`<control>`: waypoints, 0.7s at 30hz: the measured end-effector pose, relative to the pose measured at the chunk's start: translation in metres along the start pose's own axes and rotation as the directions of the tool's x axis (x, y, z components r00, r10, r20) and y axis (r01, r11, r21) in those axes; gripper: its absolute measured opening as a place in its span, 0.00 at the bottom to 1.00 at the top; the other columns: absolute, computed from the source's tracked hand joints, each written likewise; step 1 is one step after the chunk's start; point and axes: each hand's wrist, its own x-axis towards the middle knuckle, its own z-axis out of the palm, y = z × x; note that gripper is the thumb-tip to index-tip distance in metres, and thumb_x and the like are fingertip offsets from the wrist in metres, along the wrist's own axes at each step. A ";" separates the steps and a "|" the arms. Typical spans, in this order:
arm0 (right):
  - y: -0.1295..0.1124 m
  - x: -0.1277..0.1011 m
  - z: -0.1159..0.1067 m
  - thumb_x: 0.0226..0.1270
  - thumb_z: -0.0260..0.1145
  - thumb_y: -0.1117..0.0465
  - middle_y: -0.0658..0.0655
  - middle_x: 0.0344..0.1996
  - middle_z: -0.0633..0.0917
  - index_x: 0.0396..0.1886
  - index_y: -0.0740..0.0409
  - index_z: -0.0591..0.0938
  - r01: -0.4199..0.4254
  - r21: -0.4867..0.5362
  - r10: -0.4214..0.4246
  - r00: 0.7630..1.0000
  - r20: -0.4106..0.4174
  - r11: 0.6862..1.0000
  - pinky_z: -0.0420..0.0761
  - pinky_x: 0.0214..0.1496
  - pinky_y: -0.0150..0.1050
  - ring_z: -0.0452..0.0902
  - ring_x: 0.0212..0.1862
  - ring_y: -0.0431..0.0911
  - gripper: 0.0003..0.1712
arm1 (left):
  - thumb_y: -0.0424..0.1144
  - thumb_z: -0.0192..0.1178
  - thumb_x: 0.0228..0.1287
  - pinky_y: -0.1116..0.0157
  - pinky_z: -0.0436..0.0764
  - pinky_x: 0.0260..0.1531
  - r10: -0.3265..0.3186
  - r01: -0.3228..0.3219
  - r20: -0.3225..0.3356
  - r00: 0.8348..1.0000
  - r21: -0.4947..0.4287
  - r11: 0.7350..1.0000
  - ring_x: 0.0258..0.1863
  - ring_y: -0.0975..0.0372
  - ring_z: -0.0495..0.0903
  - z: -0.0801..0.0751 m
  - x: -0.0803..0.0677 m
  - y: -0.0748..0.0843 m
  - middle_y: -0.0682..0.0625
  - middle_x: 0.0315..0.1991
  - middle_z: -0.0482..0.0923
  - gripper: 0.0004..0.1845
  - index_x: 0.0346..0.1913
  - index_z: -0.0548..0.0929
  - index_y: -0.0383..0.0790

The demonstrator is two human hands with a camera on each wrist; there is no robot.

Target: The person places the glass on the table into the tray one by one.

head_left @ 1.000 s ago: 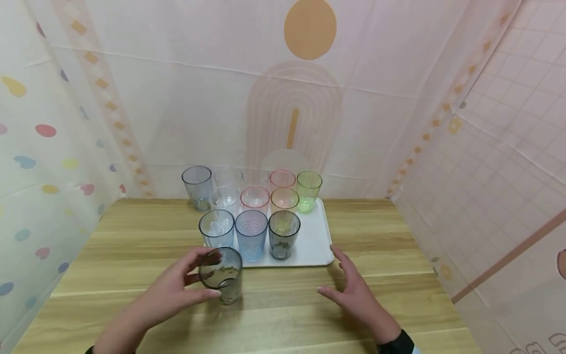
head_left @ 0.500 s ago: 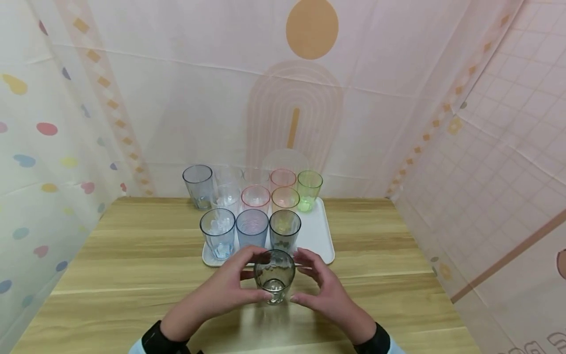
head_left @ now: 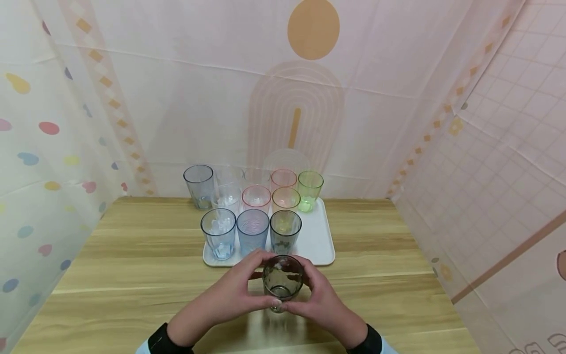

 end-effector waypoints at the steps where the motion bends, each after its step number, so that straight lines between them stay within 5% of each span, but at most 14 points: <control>1: 0.001 0.000 0.000 0.62 0.87 0.66 0.59 0.73 0.81 0.84 0.49 0.69 0.002 -0.004 -0.002 1.000 -0.001 1.000 0.82 0.73 0.53 0.78 0.73 0.59 0.54 | 0.55 0.84 0.62 0.49 0.84 0.68 0.007 -0.007 -0.003 1.000 0.056 0.998 0.70 0.56 0.78 -0.001 -0.002 -0.001 0.56 0.70 0.76 0.44 0.77 0.74 0.54; 4: 0.001 -0.002 -0.002 0.62 0.87 0.65 0.58 0.73 0.81 0.83 0.49 0.69 -0.016 -0.014 0.016 1.000 -0.017 1.000 0.82 0.73 0.53 0.79 0.72 0.59 0.54 | 0.57 0.83 0.63 0.46 0.80 0.72 0.009 -0.003 -0.024 1.000 0.245 0.969 0.74 0.57 0.75 -0.007 -0.011 -0.006 0.56 0.74 0.75 0.47 0.80 0.72 0.51; 10: 0.003 -0.010 -0.011 0.60 0.89 0.62 0.55 0.72 0.83 0.82 0.48 0.71 -0.077 -0.036 0.074 0.994 -0.079 0.996 0.81 0.73 0.50 0.80 0.71 0.57 0.53 | 0.61 0.79 0.64 0.43 0.78 0.72 0.021 0.048 -0.113 0.993 0.569 0.821 0.75 0.49 0.76 -0.028 -0.042 -0.025 0.47 0.75 0.78 0.46 0.79 0.75 0.43; 16: 0.008 -0.018 -0.023 0.60 0.88 0.63 0.56 0.71 0.83 0.82 0.49 0.71 -0.087 -0.060 0.079 0.989 -0.128 0.994 0.81 0.73 0.46 0.81 0.70 0.58 0.52 | 0.57 0.82 0.61 0.37 0.81 0.63 0.057 0.136 -0.248 0.967 0.691 0.710 0.67 0.42 0.81 -0.059 -0.082 -0.056 0.41 0.69 0.82 0.45 0.75 0.78 0.39; 21: 0.013 -0.025 -0.031 0.61 0.88 0.63 0.56 0.70 0.83 0.81 0.50 0.72 -0.111 -0.060 0.099 0.980 -0.170 0.992 0.80 0.73 0.43 0.82 0.69 0.58 0.52 | 0.59 0.82 0.59 0.31 0.76 0.63 0.009 0.256 -0.334 0.942 0.738 0.625 0.66 0.34 0.78 -0.089 -0.112 -0.079 0.30 0.70 0.78 0.50 0.75 0.75 0.31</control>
